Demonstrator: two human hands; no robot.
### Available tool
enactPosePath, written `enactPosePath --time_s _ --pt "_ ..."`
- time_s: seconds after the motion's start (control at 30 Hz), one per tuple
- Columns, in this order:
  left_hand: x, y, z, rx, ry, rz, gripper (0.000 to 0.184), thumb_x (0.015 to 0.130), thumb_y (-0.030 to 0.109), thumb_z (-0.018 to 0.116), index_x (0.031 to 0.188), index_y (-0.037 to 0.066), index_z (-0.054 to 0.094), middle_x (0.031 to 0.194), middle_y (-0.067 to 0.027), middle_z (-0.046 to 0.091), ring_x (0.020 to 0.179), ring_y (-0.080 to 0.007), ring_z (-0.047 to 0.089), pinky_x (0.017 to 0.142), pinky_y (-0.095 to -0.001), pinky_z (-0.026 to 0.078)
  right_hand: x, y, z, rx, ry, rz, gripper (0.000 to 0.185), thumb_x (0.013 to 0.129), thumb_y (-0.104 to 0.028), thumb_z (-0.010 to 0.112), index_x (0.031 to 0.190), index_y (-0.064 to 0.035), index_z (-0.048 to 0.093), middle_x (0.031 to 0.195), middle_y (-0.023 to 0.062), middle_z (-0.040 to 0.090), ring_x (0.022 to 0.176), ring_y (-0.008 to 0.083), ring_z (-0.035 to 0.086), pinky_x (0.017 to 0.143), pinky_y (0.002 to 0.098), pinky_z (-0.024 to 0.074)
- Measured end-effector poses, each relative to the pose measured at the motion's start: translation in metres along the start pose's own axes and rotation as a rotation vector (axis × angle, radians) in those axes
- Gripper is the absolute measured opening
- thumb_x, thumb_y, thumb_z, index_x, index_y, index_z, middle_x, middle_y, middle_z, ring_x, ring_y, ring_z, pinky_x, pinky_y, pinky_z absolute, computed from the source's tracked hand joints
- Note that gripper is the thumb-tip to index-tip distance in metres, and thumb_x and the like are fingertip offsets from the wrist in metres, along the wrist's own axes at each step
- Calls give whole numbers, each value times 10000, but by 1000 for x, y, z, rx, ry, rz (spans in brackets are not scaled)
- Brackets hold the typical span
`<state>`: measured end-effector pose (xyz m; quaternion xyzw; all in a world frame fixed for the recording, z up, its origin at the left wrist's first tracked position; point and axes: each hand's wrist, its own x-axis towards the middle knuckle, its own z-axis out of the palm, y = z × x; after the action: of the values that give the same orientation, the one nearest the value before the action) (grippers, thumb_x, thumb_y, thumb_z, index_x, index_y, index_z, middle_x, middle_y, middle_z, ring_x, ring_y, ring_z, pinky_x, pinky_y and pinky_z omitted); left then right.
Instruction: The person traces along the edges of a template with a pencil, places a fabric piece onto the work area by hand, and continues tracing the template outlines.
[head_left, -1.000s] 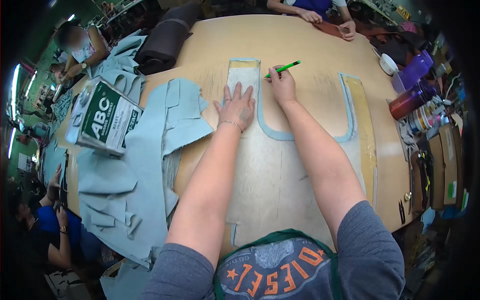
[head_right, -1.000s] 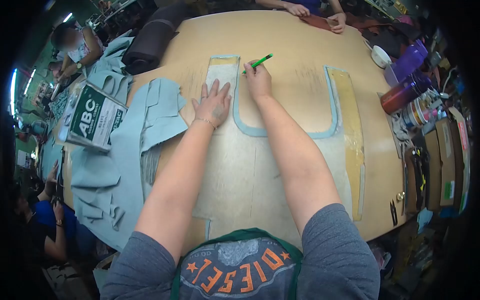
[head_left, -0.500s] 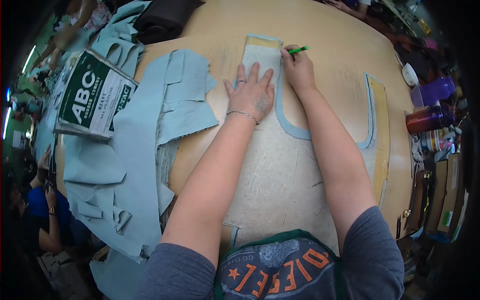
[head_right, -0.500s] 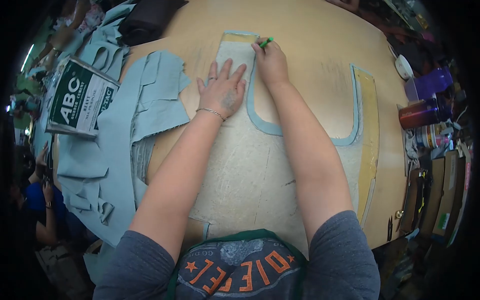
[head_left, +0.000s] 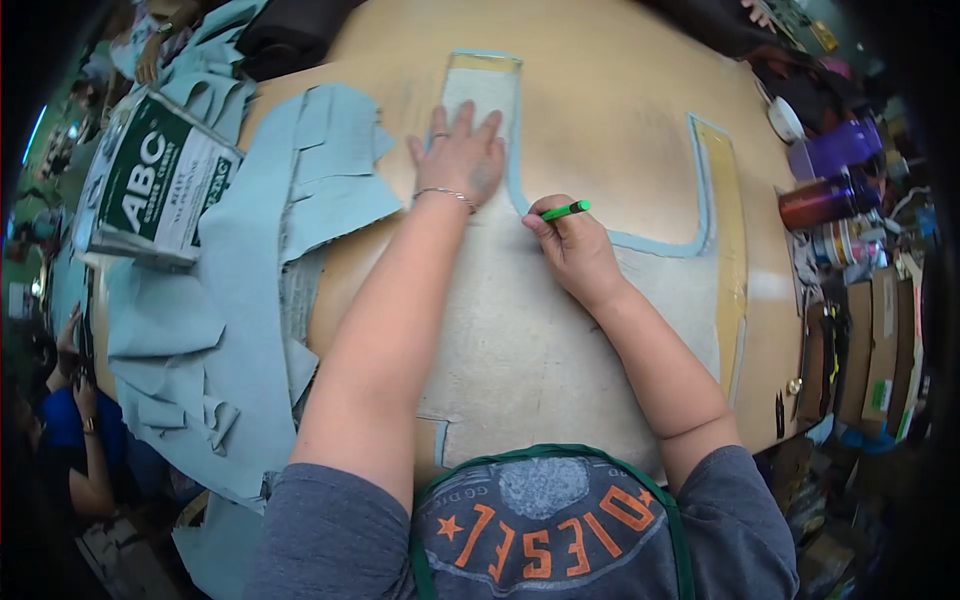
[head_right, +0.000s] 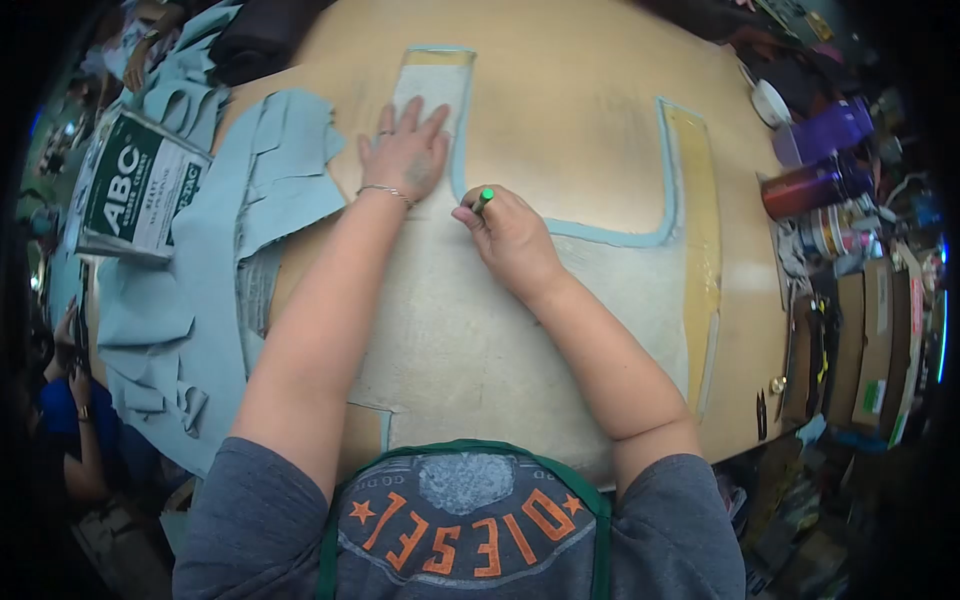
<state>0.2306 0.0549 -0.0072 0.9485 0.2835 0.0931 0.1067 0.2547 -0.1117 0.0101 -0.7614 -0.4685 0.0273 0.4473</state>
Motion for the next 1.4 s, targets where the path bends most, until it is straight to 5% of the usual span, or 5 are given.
enactPosePath --time_s 0.43,0.83,1.17,1.27,1.4 --pt "5 6 -2 90 -67 -12 420 862 380 335 1277 322 349 1394 -2 224 1293 -284 152 963 -609 155 -77 97 -156 255 170 468 132 840 -133 523 807 -10 555 752 54 555 768 145 534 706 271 421" --pt "6 8 0 123 -27 10 406 856 344 383 1260 297 391 1371 -29 282 1280 -291 196 945 -599 173 21 166 -225 467 -200 640 146 868 -229 496 879 -85 513 756 0 560 653 82 536 611 214 450" --pt "14 -15 13 157 71 229 380 869 292 380 1233 196 435 1317 -111 344 1210 -318 309 955 -472 265 -71 156 -242 -298 556 948 181 768 -117 476 807 -10 616 818 227 571 771 395 554 728 422 447" --pt "10 25 -5 295 -6 89 378 859 248 394 1206 108 444 1302 -168 346 1179 -331 353 955 -429 308 -84 159 -218 -372 546 765 164 736 -133 540 787 8 608 794 210 578 789 360 567 730 401 450" --pt "6 129 23 -66 151 539 400 799 135 491 1170 -6 436 1179 -218 462 1135 -346 405 949 -370 332 -87 155 -215 -319 508 718 138 701 -119 581 756 6 603 800 194 576 771 325 569 730 377 451"
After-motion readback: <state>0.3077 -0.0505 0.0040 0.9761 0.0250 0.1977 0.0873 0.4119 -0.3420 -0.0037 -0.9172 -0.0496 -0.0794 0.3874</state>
